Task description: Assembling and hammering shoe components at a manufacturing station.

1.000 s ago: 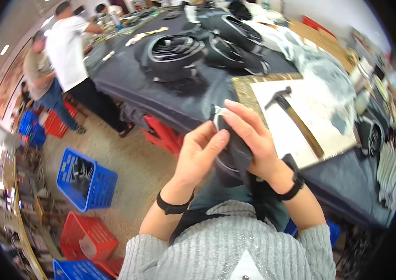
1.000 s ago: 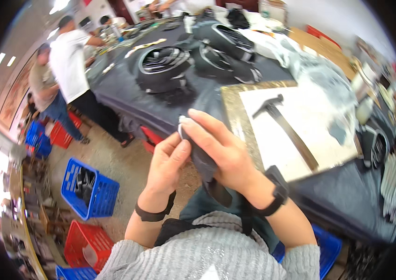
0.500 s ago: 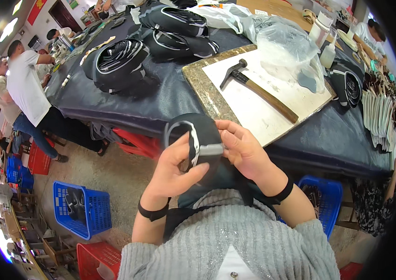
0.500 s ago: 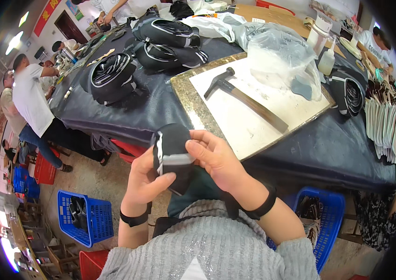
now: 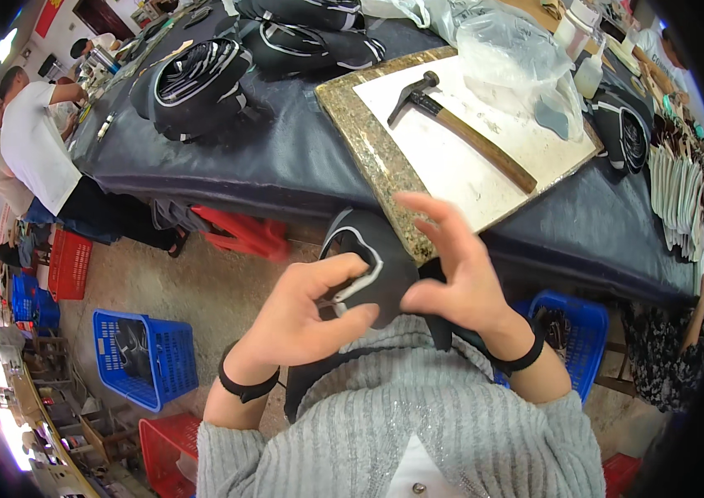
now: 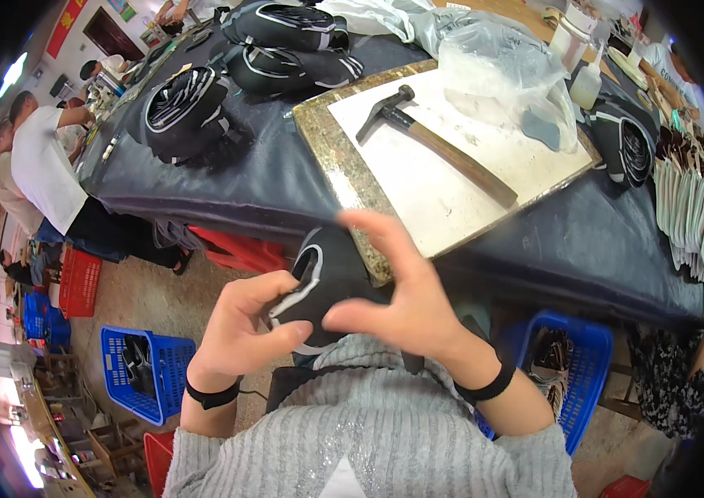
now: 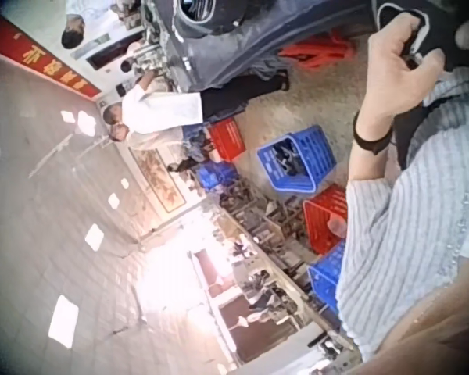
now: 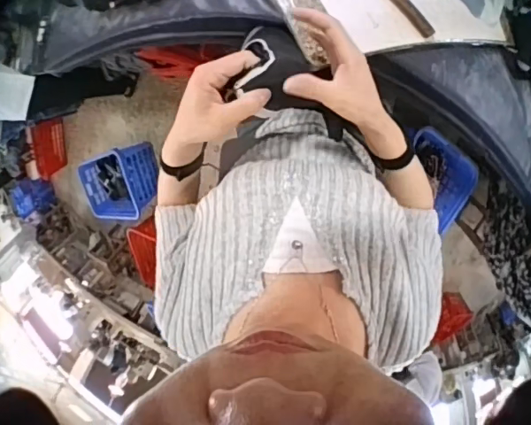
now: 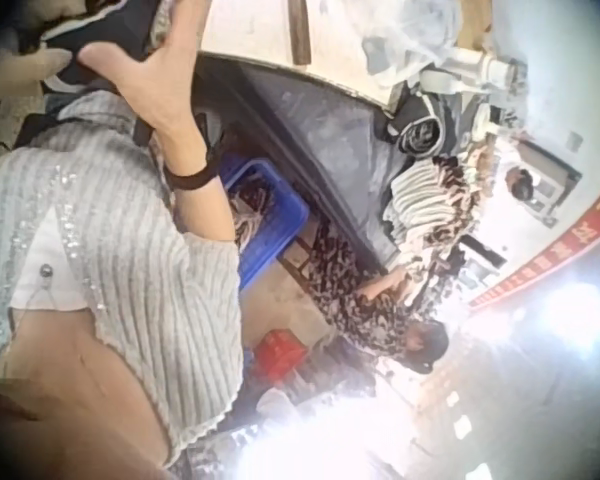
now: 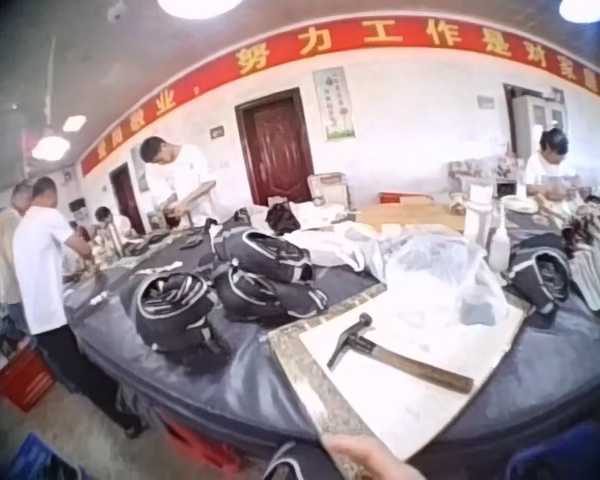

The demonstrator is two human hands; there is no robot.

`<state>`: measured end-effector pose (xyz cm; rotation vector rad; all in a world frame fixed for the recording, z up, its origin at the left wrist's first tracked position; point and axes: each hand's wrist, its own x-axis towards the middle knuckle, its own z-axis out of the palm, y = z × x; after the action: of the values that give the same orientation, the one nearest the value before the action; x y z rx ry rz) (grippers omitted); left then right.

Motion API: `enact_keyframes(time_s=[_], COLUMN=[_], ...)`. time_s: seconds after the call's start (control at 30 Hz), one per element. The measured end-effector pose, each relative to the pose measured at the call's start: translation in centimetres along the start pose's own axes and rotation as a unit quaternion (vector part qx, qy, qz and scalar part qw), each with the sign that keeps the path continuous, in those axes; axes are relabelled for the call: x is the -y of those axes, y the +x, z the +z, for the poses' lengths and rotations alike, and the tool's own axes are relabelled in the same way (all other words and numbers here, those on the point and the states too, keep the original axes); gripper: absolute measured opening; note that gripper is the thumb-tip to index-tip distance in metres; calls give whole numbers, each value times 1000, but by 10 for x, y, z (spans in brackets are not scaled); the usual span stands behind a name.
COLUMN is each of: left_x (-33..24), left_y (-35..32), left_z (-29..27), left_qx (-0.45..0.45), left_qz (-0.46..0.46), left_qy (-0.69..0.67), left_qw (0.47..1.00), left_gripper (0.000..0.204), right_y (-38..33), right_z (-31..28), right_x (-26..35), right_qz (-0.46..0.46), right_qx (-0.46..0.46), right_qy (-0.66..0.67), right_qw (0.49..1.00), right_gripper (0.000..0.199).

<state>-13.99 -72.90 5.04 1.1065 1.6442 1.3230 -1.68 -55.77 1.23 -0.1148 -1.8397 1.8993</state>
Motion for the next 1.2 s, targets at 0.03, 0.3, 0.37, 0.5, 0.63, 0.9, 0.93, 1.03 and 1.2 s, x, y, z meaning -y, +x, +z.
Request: enact_keyframes(time_s=[0.03, 0.3, 0.37, 0.5, 0.63, 0.9, 0.93, 1.03, 1.2], left_x=[-2, 11, 13, 14, 8, 20, 20, 18, 14], left_y=[1, -10, -9, -9, -4, 5, 4, 2, 3], left_z=[4, 19, 20, 19, 26, 27, 27, 25, 22], left_qx=[3, -82, -91, -121, -148, -162, -162, -135, -99], left_qz=[19, -21, -12, 17, 31, -7, -8, -5, -29], left_qy=[8, -81, -65, 44, 115, 47, 46, 99, 164], left_qw=[1000, 993, 994, 992, 982, 986, 986, 986, 981], left_gripper=[15, 4, 3, 6, 15, 28, 28, 30, 33], right_y=[2, -2, 2, 3, 5, 6, 8, 9, 11], right_z=[-1, 7, 8, 8, 11, 11, 8, 2, -6], right_x=[2, 4, 9, -1, -3, -16, -15, -17, -4], right_qz=[-31, 128, 142, 51, 51, 100, 102, 81, 130], right_qx=[84, 181, 187, 205, 237, 136, 136, 195, 239], right_qy=[-68, -5, -22, -102, -132, 82, 82, 8, -46], right_qw=[994, 975, 972, 972, 961, 982, 982, 977, 961], right_gripper=[64, 41, 40, 39, 37, 17, 17, 15, 14])
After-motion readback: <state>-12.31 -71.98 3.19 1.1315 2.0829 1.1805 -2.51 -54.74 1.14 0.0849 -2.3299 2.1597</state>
